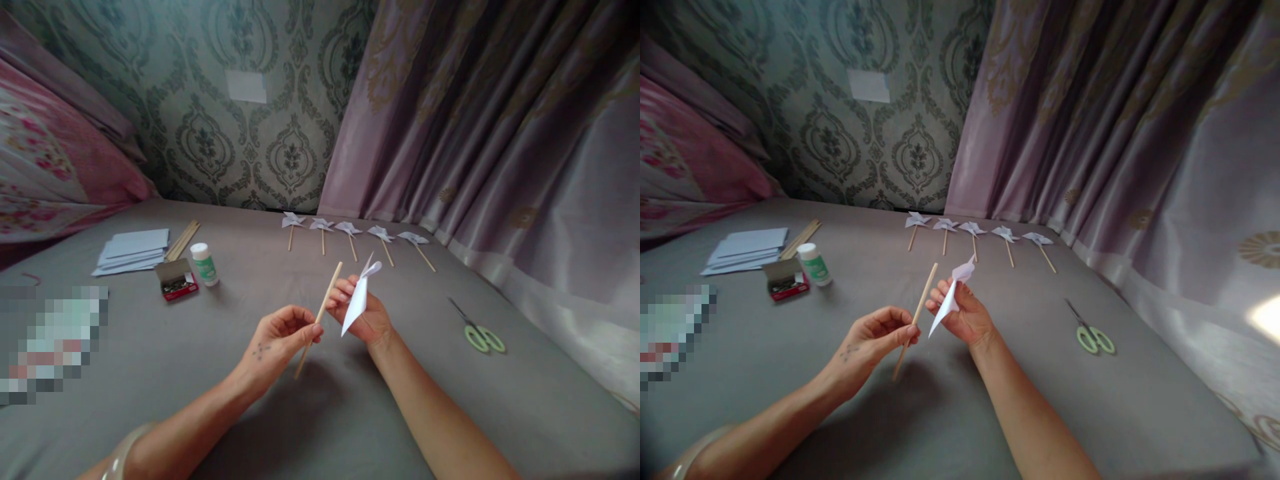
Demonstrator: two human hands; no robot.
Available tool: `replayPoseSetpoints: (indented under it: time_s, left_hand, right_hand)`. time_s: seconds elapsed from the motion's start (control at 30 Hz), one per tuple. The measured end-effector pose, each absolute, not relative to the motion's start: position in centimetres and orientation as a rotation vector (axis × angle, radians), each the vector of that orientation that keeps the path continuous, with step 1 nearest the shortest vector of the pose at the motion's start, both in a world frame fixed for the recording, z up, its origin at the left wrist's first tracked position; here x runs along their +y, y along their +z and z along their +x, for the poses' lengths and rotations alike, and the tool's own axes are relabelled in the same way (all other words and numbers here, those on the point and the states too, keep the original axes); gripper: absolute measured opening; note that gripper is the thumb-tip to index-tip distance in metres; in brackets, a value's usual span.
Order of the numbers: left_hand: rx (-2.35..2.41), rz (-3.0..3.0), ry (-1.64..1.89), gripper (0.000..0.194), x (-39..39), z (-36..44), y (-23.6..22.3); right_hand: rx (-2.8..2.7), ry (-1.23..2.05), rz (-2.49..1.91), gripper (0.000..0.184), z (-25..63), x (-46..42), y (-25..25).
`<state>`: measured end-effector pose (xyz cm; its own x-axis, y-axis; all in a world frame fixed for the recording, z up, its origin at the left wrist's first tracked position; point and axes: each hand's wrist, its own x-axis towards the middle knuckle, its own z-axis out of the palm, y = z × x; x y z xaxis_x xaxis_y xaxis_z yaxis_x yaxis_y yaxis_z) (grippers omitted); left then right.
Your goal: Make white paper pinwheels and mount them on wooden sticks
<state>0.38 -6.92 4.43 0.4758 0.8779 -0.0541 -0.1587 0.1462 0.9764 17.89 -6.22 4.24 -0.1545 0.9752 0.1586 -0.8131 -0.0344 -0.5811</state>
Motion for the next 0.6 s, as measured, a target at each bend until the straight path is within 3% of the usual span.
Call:
replayPoseSetpoints:
  time_s: [0.37, 0.6]
  left_hand:
    - [0.67, 1.075, 0.77, 0.033, -7.03, 0.29, 4.06]
    - [0.66, 1.094, 0.749, 0.032, -7.43, 0.35, 4.29]
  right_hand:
    - [-0.579, 1.572, -0.374, 0.021, 17.75, -6.1, 4.32]
    - [-0.59, 1.586, -0.344, 0.027, 17.91, -6.04, 4.38]
